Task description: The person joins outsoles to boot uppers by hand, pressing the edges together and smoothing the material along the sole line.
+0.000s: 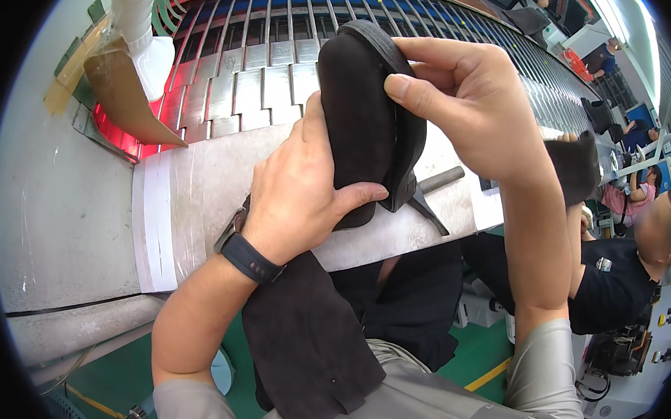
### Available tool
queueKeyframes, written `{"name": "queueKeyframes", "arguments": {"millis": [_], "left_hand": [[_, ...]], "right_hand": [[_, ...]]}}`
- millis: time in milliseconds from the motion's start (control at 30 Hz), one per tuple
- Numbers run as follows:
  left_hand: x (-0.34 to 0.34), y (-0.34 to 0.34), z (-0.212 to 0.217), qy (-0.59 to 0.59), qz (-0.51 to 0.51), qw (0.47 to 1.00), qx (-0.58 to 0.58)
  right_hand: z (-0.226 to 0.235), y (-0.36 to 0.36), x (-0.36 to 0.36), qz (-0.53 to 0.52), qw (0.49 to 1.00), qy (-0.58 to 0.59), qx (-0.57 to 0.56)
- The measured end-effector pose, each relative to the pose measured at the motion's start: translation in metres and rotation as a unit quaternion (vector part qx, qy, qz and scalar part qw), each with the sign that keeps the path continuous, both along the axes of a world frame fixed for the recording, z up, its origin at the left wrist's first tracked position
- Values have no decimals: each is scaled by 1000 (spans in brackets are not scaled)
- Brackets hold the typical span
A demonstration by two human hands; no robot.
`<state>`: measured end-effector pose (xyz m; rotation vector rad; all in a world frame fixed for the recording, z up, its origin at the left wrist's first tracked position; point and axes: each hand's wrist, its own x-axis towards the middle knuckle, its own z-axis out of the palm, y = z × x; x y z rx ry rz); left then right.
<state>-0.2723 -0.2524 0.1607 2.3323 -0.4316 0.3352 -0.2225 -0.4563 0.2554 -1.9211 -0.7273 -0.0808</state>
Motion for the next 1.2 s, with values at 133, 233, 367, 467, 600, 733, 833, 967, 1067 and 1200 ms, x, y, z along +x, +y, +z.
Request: {"name": "queueKeyframes", "arguments": {"millis": [133,233,367,467,600,733,833,967,1067,1200], "left_hand": [[3,3,-2,23,-11,1000,0],[5,4,-2,28,-12,1000,-1],[5,4,-2,34,-8,999,-5],[5,4,0,32,-14,999,-13],[8,4,-1,30,-18,999,-14],[15,7,-10,-1,-23,999,-22],[20,11,-9,9,-44,997,-58],[22,19,-13,12,-58,994,-89],[25,21,-8,33,-66,994,-83],[30,26,-13,48,-100,985,-129]], "right_hand": [[2,10,-10,-59,989,-114,-76],[10,15,-18,-91,977,-76,-178],[6,20,-22,-118,955,-151,-226],[7,26,-26,-146,937,-196,-251],[0,31,-29,-154,917,-265,-253],[-11,49,-38,-201,882,-283,-318],[-23,45,-33,-178,906,-292,-251],[-45,24,-34,-134,975,-139,-113],[-82,17,-27,-101,993,-46,35],[-101,20,-26,-123,988,-64,71]]}}
